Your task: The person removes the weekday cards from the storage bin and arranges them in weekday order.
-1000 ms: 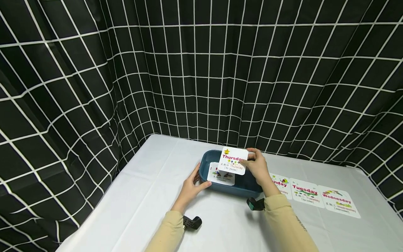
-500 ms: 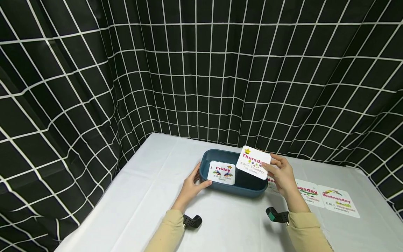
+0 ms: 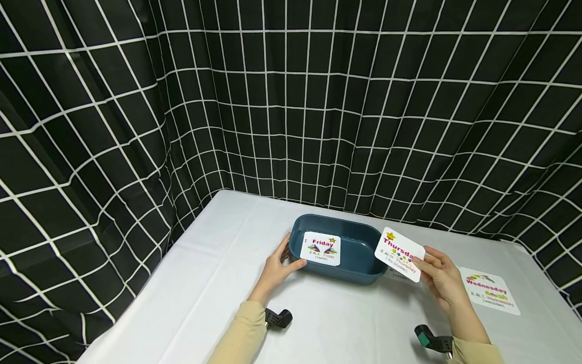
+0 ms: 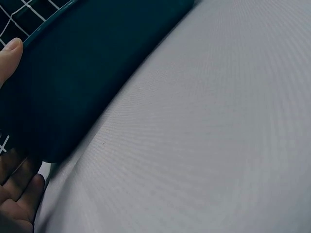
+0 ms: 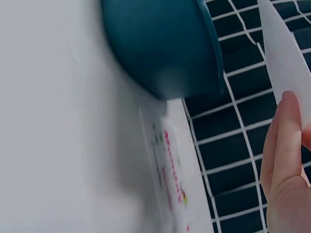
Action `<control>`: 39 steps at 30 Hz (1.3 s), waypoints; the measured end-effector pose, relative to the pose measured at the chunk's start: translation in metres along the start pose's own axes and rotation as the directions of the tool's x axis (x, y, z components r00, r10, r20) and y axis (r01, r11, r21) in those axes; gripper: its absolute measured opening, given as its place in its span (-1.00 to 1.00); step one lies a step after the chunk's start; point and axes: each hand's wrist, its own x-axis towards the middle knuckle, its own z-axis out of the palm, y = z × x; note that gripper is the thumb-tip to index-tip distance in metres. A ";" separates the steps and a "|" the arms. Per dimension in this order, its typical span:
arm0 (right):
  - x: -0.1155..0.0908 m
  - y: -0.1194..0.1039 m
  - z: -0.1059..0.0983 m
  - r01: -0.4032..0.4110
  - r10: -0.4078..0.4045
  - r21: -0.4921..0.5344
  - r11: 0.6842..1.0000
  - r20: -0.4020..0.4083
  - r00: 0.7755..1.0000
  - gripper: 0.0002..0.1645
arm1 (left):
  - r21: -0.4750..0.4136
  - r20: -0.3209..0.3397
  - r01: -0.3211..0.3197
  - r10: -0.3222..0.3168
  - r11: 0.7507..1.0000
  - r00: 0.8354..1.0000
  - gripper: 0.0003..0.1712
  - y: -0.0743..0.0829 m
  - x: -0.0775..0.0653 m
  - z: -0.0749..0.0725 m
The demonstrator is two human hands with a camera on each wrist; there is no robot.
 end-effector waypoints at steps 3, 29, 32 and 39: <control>-0.008 -0.001 -0.012 -0.015 0.015 0.021 1.000 0.007 1.000 -0.44 | 0.003 0.001 0.002 -0.002 1.000 1.000 0.02 0.000 0.000 0.000; -0.024 0.033 -0.040 -0.036 0.079 -0.599 0.800 0.045 0.996 -0.06 | 0.003 -0.009 -0.005 0.005 1.000 1.000 0.01 0.002 -0.002 0.000; -0.023 0.034 -0.040 -0.032 0.077 -0.663 0.748 0.039 0.996 -0.09 | 0.001 -0.008 -0.008 0.008 1.000 1.000 0.01 0.002 -0.001 0.000; -0.021 0.036 -0.042 -0.007 0.035 -0.773 0.635 0.019 0.999 -0.12 | -0.008 -0.005 -0.013 0.013 1.000 1.000 0.00 0.003 -0.001 0.002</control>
